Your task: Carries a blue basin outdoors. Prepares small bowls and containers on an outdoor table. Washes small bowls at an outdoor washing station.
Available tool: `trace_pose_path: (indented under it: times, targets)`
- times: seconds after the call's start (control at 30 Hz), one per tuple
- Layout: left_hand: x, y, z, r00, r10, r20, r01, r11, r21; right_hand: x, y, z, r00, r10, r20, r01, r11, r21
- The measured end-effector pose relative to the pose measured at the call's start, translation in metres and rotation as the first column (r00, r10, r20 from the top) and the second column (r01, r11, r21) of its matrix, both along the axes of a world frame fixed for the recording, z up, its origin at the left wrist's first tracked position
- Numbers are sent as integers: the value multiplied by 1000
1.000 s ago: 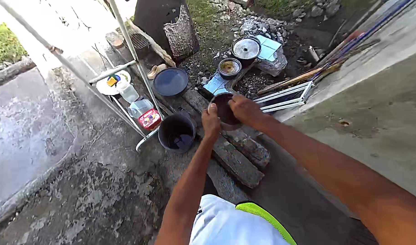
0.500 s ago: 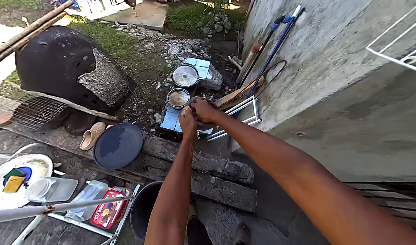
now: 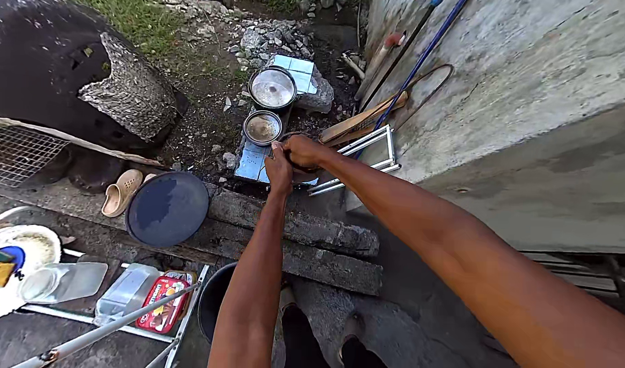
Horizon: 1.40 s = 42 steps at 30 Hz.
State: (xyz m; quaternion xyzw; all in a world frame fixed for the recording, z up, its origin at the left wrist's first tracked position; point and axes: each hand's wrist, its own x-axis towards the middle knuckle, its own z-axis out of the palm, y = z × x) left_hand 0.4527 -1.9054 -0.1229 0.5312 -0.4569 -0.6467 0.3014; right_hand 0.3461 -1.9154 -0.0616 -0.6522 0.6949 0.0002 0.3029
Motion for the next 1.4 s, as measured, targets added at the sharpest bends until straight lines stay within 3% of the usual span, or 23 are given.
trace_pose_path:
  times: [0.1, 0.27, 0.37, 0.47, 0.6, 0.73, 0.83, 0.93, 1.07, 1.2, 1.27, 1.33, 1.4]
  targets:
    - [4, 4, -1, 1000, -19, 19, 19, 1000, 11, 5, -10, -1, 996, -64, -65, 65, 998, 23]
    - [8, -12, -3, 998, 54, -19, -54, 999, -1, 13, 14, 3, 995, 1, 99, -1, 1000, -1]
    - [13, -24, 11, 996, 84, 30, -83, 996, -11, 0, 10, 14, 982, 157, -101, -138, 975, 175]
    - [13, -18, 21, 997, 45, 61, -45, 999, 1, 7, 4, 21, 935, 133, -327, -63, 974, 216]
    - [9, -8, 23, 998, 57, -9, -57, 998, 22, 18, -14, 23, 993, -47, -111, 56, 995, 83]
    - [14, -19, 15, 997, 81, 6, -81, 996, 40, 24, 0, 30, 995, 79, 65, -85, 990, 111]
    - [25, -24, 13, 996, 62, 66, -66, 996, 57, 18, 8, 37, 949, 282, -142, -231, 927, 297]
    - [24, -14, 13, 998, 44, 45, -46, 997, 55, 17, 9, 31, 924, 169, -343, -43, 937, 347]
    - [18, -5, 10, 999, 47, -3, -46, 995, 87, 17, 1, 11, 964, 32, -264, 19, 982, 189]
    - [17, -8, -3, 1000, 28, 12, -30, 993, 110, 13, 12, 4, 976, 200, -89, -175, 957, 231]
    - [16, -7, -11, 998, 25, 50, -30, 994, 106, 7, 24, 16, 936, 293, -194, -219, 919, 328]
    - [15, -8, -16, 1000, 20, 20, -22, 992, 127, 1, 39, 38, 935, 174, -310, -66, 942, 328]
    - [6, -14, -19, 985, 83, -152, -35, 955, 293, -17, 52, 54, 945, -6, -326, 70, 980, 184]
